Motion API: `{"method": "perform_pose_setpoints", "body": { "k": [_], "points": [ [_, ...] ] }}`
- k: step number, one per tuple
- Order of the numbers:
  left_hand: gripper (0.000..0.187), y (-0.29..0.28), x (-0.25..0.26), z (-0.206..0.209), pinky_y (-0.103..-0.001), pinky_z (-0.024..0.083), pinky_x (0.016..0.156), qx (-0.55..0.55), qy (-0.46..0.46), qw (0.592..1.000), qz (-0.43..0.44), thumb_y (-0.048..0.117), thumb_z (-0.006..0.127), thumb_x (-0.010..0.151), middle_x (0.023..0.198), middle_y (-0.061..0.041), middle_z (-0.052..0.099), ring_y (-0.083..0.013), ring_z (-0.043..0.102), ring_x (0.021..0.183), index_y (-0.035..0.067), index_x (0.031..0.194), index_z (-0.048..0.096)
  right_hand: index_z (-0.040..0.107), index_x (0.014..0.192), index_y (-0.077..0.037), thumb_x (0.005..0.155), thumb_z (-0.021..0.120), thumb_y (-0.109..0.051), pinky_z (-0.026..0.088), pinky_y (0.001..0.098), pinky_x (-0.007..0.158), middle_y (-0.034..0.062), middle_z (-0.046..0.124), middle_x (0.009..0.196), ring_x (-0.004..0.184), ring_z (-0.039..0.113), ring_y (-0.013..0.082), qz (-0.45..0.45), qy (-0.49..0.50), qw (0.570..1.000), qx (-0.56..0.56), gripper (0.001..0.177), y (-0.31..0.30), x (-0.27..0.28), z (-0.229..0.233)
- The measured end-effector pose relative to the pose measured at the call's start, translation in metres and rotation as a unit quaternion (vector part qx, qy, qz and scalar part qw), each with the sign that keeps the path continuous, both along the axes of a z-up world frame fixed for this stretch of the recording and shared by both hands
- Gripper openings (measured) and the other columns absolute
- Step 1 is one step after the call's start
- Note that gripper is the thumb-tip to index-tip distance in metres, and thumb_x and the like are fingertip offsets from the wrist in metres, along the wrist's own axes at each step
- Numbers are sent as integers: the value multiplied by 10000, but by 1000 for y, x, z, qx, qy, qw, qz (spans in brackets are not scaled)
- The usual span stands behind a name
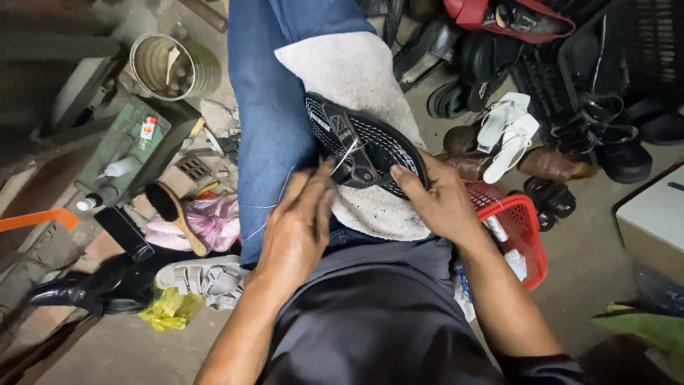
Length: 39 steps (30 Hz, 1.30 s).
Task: The person sits on the floor and sews a black shoe using a needle and thread. They repeatedly push the needle through the shoe's sole and pull the thread tight to secure the stitching.
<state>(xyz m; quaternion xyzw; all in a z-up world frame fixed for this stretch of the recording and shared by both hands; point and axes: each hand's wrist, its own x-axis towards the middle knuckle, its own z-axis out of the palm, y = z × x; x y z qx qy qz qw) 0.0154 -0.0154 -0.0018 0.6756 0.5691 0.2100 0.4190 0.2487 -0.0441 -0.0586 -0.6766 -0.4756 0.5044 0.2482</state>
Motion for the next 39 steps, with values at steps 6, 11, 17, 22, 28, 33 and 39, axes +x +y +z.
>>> {"method": "perform_pose_setpoints", "body": {
  "k": [6,11,17,22,28,33,39],
  "points": [
    [344,2,4,-6,-461,640,636,-19,-22,999,-34,143,551,1035,986,-148,759,-370,760,806,167,1351,687,699,859,-13,992,660,-170,496,361,623,105,608,649,665,542,193,5,14,1000,1,210,10,-3,9],
    [352,11,6,-2,-465,628,569,-25,-27,998,-44,91,552,1018,967,-191,753,-381,755,758,138,1339,690,690,852,-18,985,665,-179,490,367,629,101,594,651,667,543,198,11,15,1000,-7,210,10,0,4],
    [371,12,3,-4,-495,618,573,-24,-26,998,-53,69,565,993,964,-209,746,-424,745,795,143,1334,691,682,854,-14,991,651,-175,506,361,659,115,625,671,691,567,201,10,20,1000,-9,214,6,3,-3],
    [389,14,-14,-12,-476,636,608,-68,-33,994,-75,67,581,969,951,-202,754,-418,754,865,162,1327,703,675,859,10,967,654,-144,504,381,665,141,619,686,721,570,220,27,5,1000,1,189,19,-8,23],
    [445,67,-25,24,-540,598,709,-128,14,971,-200,-56,568,889,806,-221,771,-384,758,718,80,1275,744,696,974,6,959,680,-160,544,446,609,212,677,774,729,695,430,142,-91,978,124,167,20,-28,37],
    [461,63,-17,6,-573,596,740,-96,20,971,-218,-43,557,902,731,-168,767,-360,770,720,76,1322,705,675,1063,25,973,653,-202,561,464,646,191,670,823,789,705,399,181,-181,948,191,246,20,-46,44],
    [283,60,-31,5,-569,570,642,7,4,981,-194,94,581,981,880,-164,775,-443,727,819,154,1217,725,655,1188,24,933,695,-322,553,568,751,260,711,1048,978,689,495,234,-75,961,131,432,40,-31,68]
  ]
}}
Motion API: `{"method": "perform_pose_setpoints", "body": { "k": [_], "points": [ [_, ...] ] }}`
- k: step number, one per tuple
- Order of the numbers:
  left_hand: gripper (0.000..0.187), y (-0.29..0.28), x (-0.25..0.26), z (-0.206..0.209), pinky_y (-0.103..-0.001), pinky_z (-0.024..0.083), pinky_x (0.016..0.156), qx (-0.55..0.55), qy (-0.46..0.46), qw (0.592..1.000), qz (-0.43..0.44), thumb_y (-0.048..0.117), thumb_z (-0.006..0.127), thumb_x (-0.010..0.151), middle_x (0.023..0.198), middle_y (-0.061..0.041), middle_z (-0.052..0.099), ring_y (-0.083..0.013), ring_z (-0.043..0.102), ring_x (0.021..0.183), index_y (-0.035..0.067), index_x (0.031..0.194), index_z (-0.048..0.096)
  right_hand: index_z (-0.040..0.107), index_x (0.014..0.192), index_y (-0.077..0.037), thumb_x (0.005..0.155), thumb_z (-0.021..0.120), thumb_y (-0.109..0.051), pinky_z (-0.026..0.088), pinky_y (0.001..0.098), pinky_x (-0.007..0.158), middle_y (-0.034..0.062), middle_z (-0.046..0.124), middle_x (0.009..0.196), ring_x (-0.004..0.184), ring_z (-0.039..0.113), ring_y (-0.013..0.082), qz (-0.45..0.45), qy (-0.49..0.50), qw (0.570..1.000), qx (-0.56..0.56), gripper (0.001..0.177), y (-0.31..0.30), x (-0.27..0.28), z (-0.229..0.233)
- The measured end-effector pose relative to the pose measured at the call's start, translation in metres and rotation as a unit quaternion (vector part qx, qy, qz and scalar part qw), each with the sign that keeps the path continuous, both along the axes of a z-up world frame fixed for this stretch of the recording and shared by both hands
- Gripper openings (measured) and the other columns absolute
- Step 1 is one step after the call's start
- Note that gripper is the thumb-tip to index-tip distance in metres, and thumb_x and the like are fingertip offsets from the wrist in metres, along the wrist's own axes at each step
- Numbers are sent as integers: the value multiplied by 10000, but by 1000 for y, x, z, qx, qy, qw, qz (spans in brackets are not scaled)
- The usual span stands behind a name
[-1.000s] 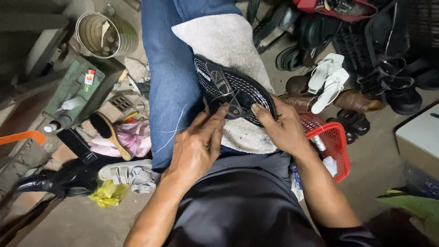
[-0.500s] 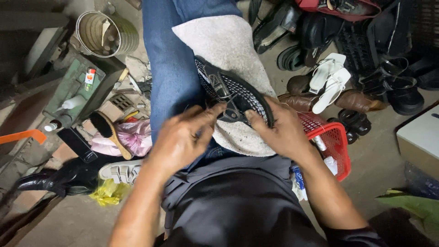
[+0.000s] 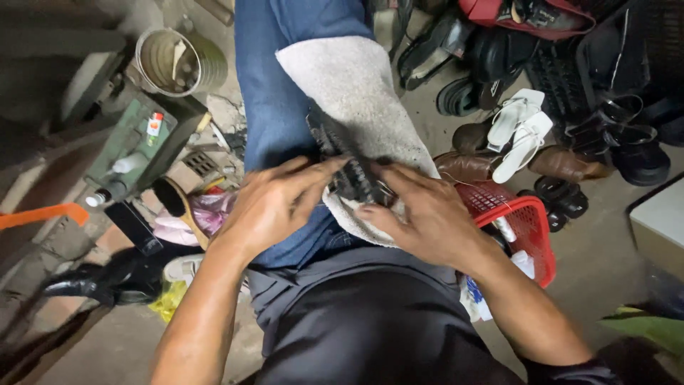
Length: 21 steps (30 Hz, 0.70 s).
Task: The person sits on the floor and sews a black shoe using a needle and thread. They repeatedly push the needle through the shoe's sole and pull the thread tight to secure the stitching.
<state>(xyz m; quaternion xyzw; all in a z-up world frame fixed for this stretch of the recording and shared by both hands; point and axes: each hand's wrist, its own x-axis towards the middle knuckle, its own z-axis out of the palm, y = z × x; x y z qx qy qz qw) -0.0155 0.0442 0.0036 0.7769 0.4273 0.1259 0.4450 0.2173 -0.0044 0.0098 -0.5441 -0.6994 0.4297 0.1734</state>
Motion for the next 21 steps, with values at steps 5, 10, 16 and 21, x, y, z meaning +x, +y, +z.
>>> {"method": "perform_pose_setpoints", "body": {
  "k": [5,10,16,21],
  "points": [
    [176,-31,-33,-39,-421,587,689,46,104,992,45,190,608,971,809,-22,707,-276,734,808,260,1120,669,677,993,-20,1005,710,-205,520,475,894,180,657,1160,1073,625,396,-130,-57,988,60,188,0,52,-36],
    [114,-39,-22,-46,-451,556,669,47,103,992,62,134,575,926,735,-71,622,-309,691,782,215,988,626,650,1150,47,1086,520,-254,401,546,1057,275,604,1213,1225,534,482,-91,-79,960,254,334,4,18,-52],
    [83,-33,-22,-38,-444,555,629,41,61,995,68,235,598,1020,698,-90,617,-334,688,753,162,1015,636,730,1118,-201,1025,591,-193,415,420,1050,-23,670,1212,1226,589,253,34,22,985,171,167,-22,-8,-54],
    [190,-30,-22,-41,-478,571,692,17,25,998,48,304,644,1013,795,-115,693,-364,717,830,147,1117,662,681,1149,-31,1032,538,-52,622,440,783,158,770,884,811,769,276,-19,388,915,-106,186,-4,7,-19]
  ]
}}
